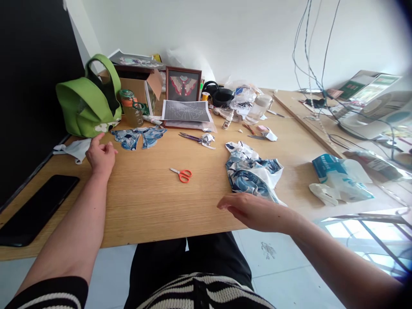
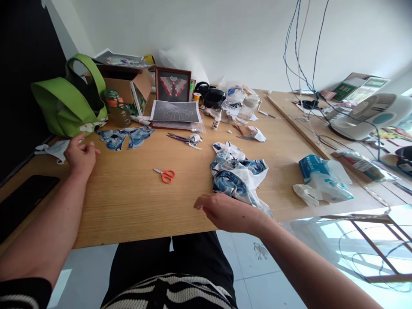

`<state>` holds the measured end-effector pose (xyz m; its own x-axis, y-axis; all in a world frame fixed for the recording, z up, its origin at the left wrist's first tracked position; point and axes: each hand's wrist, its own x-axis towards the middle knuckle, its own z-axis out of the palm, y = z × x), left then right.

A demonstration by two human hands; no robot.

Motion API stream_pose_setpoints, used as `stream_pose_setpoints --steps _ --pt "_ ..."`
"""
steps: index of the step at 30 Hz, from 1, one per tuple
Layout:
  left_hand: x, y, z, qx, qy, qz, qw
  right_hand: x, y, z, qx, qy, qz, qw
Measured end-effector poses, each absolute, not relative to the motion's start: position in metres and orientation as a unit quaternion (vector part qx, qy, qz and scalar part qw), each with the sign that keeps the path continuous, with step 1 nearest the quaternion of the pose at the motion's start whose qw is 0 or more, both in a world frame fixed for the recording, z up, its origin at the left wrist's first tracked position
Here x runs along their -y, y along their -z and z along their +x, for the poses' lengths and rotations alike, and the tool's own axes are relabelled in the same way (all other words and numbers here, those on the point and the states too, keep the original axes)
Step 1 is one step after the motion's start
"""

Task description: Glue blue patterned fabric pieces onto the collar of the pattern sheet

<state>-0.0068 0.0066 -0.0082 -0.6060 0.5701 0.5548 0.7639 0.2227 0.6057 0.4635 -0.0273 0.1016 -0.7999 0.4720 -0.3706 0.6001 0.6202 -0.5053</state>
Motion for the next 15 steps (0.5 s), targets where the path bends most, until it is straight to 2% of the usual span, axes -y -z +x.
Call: stream_pose_setpoints --steps 3,8,12,15 --pt "-0.007 0.008 -0.006 0.776 0.448 -0.430 0.110 0.036 -0.090 0.459 -0.903 0.323 0.279 0.048" --pt "-0.007 0.008 -0.004 0.781 0.443 -0.429 0.099 0.046 -0.115 0.481 -0.852 0.406 0.269 0.192" --pt "-0.007 0.008 -0.004 0.781 0.444 -0.431 0.087 0.047 -0.120 0.498 -0.861 0.329 0.363 0.137" --pt "-0.006 0.008 -0.005 0.778 0.451 -0.429 0.082 0.051 -0.102 0.496 -0.881 0.313 0.337 0.106"
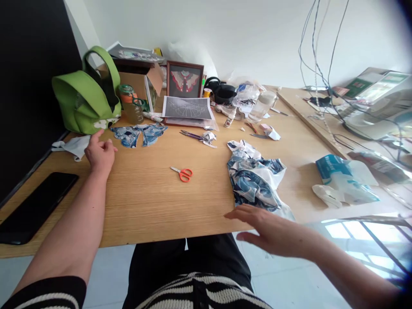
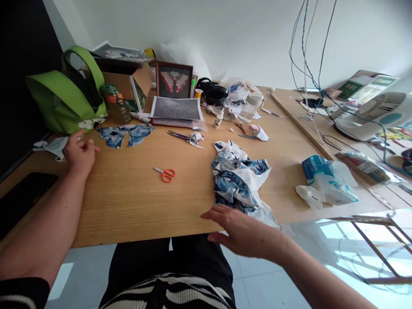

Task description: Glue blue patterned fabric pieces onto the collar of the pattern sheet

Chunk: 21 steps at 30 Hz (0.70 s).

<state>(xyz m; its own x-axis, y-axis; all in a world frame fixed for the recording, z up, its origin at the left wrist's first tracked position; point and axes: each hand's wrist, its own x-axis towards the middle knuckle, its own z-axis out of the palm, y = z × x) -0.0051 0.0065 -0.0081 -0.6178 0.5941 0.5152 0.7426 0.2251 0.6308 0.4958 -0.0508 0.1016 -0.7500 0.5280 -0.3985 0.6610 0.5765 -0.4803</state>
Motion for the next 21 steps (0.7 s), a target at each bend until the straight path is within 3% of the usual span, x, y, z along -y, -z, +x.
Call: stream_pose_setpoints --steps 4,10,15,21 --pt "-0.006 0.008 -0.005 0.778 0.458 -0.422 0.082 0.046 -0.089 0.472 -0.889 0.284 0.343 0.105" --pt "-0.002 0.005 0.000 0.789 0.459 -0.404 0.064 0.012 -0.108 0.413 -0.907 0.297 0.295 -0.052" --pt "0.001 0.004 -0.001 0.787 0.463 -0.403 0.063 0.001 -0.106 0.376 -0.943 0.289 0.164 0.004" --pt "0.000 0.005 0.000 0.780 0.473 -0.406 0.051 -0.071 -0.114 0.371 -0.937 0.243 0.249 0.016"
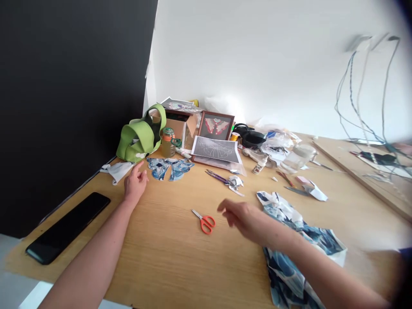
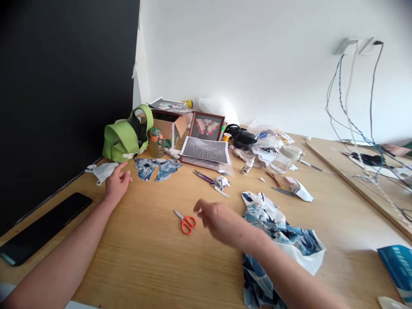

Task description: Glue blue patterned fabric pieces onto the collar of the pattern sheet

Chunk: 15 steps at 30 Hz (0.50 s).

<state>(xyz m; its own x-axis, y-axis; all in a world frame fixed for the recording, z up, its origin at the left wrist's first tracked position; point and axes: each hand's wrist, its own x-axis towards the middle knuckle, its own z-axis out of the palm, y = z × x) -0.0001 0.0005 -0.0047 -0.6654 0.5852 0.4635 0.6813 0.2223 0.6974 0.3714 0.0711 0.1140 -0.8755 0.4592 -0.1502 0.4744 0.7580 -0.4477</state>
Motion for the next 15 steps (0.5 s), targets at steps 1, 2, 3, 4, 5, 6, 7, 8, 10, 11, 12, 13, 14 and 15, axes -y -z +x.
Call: stream_pose_setpoints --steps 1,2,3,4,5,6,7,8,10,11,12,13,14,15 --pt "-0.001 0.005 0.000 0.779 0.475 -0.407 0.049 -0.094 -0.117 0.374 -0.933 0.236 0.273 0.003" --pt "-0.001 0.005 -0.001 0.778 0.475 -0.408 0.050 -0.118 -0.119 0.377 -0.927 0.217 0.304 -0.016" --pt "-0.001 0.006 -0.001 0.779 0.473 -0.409 0.053 -0.142 -0.120 0.380 -0.919 0.193 0.342 -0.040" --pt "-0.002 0.006 -0.002 0.781 0.468 -0.410 0.058 -0.164 -0.119 0.383 -0.908 0.165 0.381 -0.059" --pt "-0.002 0.007 -0.002 0.784 0.464 -0.409 0.063 -0.184 -0.116 0.385 -0.902 0.139 0.405 -0.060" --pt "-0.002 0.008 -0.003 0.787 0.460 -0.406 0.063 -0.201 -0.111 0.387 -0.901 0.120 0.415 -0.046" --pt "-0.002 0.009 -0.003 0.789 0.459 -0.403 0.061 -0.214 -0.104 0.387 -0.900 0.118 0.419 -0.036" --pt "-0.002 0.009 -0.004 0.791 0.459 -0.400 0.056 -0.224 -0.095 0.387 -0.901 0.118 0.416 -0.028" --pt "-0.002 0.010 -0.004 0.792 0.459 -0.399 0.054 -0.234 -0.075 0.384 -0.907 0.124 0.403 -0.020" --pt "-0.002 0.009 -0.003 0.793 0.458 -0.398 0.056 -0.236 -0.065 0.382 -0.909 0.126 0.397 -0.020" --pt "-0.003 0.009 -0.003 0.794 0.457 -0.398 0.059 -0.237 -0.055 0.380 -0.910 0.127 0.393 -0.020" --pt "-0.003 0.008 -0.002 0.795 0.456 -0.396 0.061 -0.238 -0.047 0.379 -0.912 0.128 0.390 -0.020" --pt "-0.003 0.008 -0.001 0.797 0.455 -0.394 0.061 -0.238 -0.040 0.378 -0.913 0.129 0.387 -0.019" --pt "-0.003 0.007 -0.001 0.799 0.454 -0.391 0.060 -0.238 -0.035 0.377 -0.914 0.131 0.384 -0.018"
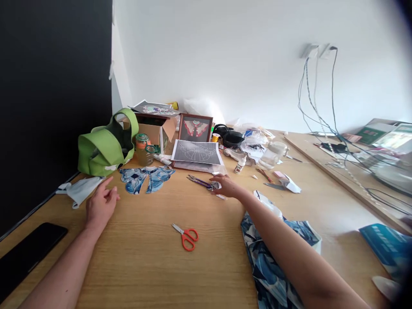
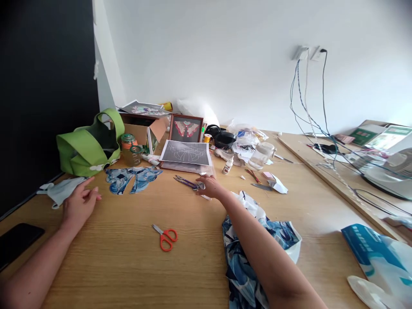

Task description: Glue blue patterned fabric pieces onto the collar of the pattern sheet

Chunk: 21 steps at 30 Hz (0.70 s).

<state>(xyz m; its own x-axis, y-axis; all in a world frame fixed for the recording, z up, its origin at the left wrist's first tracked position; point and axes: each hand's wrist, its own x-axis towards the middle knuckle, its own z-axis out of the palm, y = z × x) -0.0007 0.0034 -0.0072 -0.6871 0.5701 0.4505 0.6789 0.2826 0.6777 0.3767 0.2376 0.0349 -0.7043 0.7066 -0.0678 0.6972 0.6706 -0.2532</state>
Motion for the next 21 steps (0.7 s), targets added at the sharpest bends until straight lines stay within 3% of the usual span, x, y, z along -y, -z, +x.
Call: stream_pose_setpoints --steps 10,21 --pt "-0.004 0.003 0.004 0.801 0.451 -0.388 0.066 -0.236 -0.017 0.378 0.885 -0.126 -0.445 0.054" --pt "-0.004 0.000 0.002 0.839 0.382 -0.386 0.023 -0.228 -0.017 0.361 0.861 -0.156 -0.483 0.025"
